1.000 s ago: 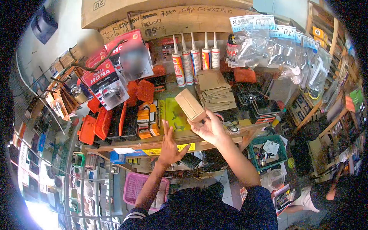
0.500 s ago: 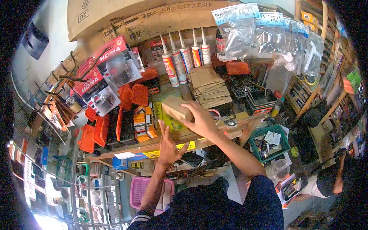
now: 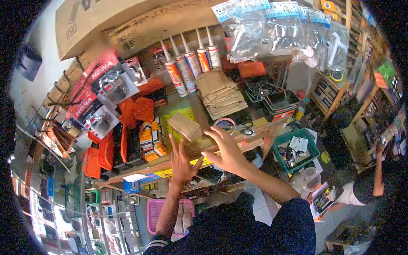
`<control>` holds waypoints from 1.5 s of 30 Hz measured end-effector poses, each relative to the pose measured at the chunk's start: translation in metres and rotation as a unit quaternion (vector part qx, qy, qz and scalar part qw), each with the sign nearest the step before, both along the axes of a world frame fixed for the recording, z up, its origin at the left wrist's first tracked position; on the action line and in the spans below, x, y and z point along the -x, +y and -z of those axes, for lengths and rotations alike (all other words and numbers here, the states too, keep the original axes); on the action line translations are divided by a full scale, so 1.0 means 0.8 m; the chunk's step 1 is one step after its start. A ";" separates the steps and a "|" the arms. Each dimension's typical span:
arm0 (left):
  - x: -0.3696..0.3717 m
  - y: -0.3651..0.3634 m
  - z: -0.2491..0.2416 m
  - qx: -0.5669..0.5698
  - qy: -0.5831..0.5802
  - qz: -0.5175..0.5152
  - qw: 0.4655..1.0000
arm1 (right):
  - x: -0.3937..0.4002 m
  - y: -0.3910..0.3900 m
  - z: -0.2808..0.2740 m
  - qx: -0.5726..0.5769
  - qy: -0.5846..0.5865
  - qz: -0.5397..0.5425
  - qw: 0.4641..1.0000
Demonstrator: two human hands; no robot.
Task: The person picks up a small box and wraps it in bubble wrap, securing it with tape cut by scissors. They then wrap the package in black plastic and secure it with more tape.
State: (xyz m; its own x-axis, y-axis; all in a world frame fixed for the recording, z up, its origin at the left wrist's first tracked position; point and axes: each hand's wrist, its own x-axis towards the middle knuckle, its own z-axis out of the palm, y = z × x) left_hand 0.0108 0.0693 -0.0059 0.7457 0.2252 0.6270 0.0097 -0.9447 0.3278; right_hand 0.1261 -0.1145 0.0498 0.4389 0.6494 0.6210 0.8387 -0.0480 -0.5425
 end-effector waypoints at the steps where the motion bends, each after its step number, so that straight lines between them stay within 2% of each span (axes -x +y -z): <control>1: 0.000 -0.001 0.000 -0.011 0.011 -0.010 1.000 | 0.009 -0.018 -0.003 0.014 0.038 0.013 0.999; 4: 0.005 -0.003 -0.003 -0.003 0.045 -0.011 0.999 | 0.007 -0.058 0.030 -0.023 0.048 0.063 0.997; 6: 0.006 -0.003 -0.002 0.023 0.006 0.017 1.000 | 0.017 -0.083 0.058 -0.031 0.073 0.119 0.990; 9: 0.010 0.000 -0.009 0.055 0.000 0.050 0.997 | 0.034 -0.117 0.092 -0.058 0.180 0.172 0.967; 10: 0.008 0.001 -0.010 0.063 -0.002 0.055 0.996 | 0.040 -0.127 0.105 -0.057 0.184 0.179 0.965; 12: 0.004 0.002 -0.011 0.072 0.001 0.060 0.996 | 0.053 -0.142 0.133 -0.049 0.261 0.199 0.943; 15: 0.001 -0.004 -0.016 0.141 -0.005 0.069 0.988 | 0.076 -0.148 0.163 -0.040 0.271 0.207 0.939; 16: -0.001 -0.007 -0.021 0.142 0.000 0.072 0.987 | 0.081 -0.150 0.171 -0.033 0.269 0.203 0.941; 19: -0.009 -0.014 -0.033 0.050 0.002 0.026 0.998 | 0.092 -0.150 0.178 -0.008 0.288 0.185 0.939; 24: -0.003 -0.039 -0.031 0.043 -0.016 0.020 0.999 | 0.073 -0.153 0.208 -0.003 0.244 0.163 0.956; 26: 0.009 -0.063 -0.023 0.036 -0.057 0.073 0.995 | 0.052 -0.157 0.260 0.011 0.374 0.208 0.904; 27: 0.016 -0.077 -0.004 0.062 -0.060 0.076 0.993 | 0.034 -0.158 0.310 0.014 0.375 0.204 0.904; 28: 0.025 -0.096 0.026 0.173 -0.066 0.100 0.978 | 0.013 -0.160 0.371 -0.040 0.341 0.223 0.912; 29: 0.031 -0.114 0.053 0.209 -0.068 0.120 0.968 | 0.002 -0.161 0.409 -0.092 0.309 0.239 0.916; 30: 0.029 -0.132 0.043 0.166 -0.038 0.139 0.976 | -0.005 -0.158 0.417 -0.085 0.313 0.232 0.917; 31: 0.030 -0.144 0.062 0.178 0.020 0.158 0.971 | -0.018 -0.150 0.420 -0.065 0.379 0.283 0.879; 32: 0.027 -0.154 0.088 0.181 0.019 0.147 0.972 | -0.033 -0.144 0.423 -0.044 0.442 0.332 0.832; 33: 0.024 -0.161 0.120 0.225 0.115 0.161 0.954 | -0.046 -0.139 0.426 -0.037 0.446 0.325 0.833; 34: 0.027 -0.164 0.153 0.268 0.210 0.174 0.924 | -0.061 -0.132 0.429 0.020 0.444 0.346 0.826; 35: 0.035 -0.163 0.188 0.274 0.214 0.164 0.923 | -0.074 -0.127 0.430 0.077 0.439 0.366 0.817; 36: 0.047 -0.162 0.224 0.298 0.300 0.147 0.895 | -0.083 -0.120 0.424 0.086 0.442 0.359 0.818; 37: 0.056 -0.161 0.256 0.321 0.382 0.129 0.857 | -0.088 -0.111 0.415 0.179 0.413 0.407 0.795; 38: 0.062 -0.159 0.286 0.328 0.383 0.120 0.855 | -0.091 -0.106 0.410 0.270 0.376 0.449 0.764; 39: 0.067 -0.155 0.313 0.305 0.409 0.110 0.853 | -0.092 -0.105 0.416 0.241 0.393 0.453 0.763; 40: 0.068 -0.155 0.321 0.282 0.436 0.101 0.849 | -0.093 -0.104 0.419 0.248 0.393 0.445 0.765; 43: 0.063 -0.160 0.336 0.316 0.442 0.058 0.837 | -0.105 -0.107 0.449 0.290 0.370 0.426 0.773; 45: 0.050 -0.167 0.317 0.347 0.410 0.045 0.842 | -0.113 -0.121 0.507 0.209 0.404 0.353 0.818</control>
State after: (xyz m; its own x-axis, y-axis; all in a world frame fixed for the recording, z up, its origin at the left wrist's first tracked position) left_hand -0.0295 -0.0646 -0.2594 0.8978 0.2441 -0.3665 0.4399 -0.5367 0.7201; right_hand 0.2165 -0.2113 -0.3556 0.9535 0.1383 -0.2677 -0.1019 -0.6879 -0.7186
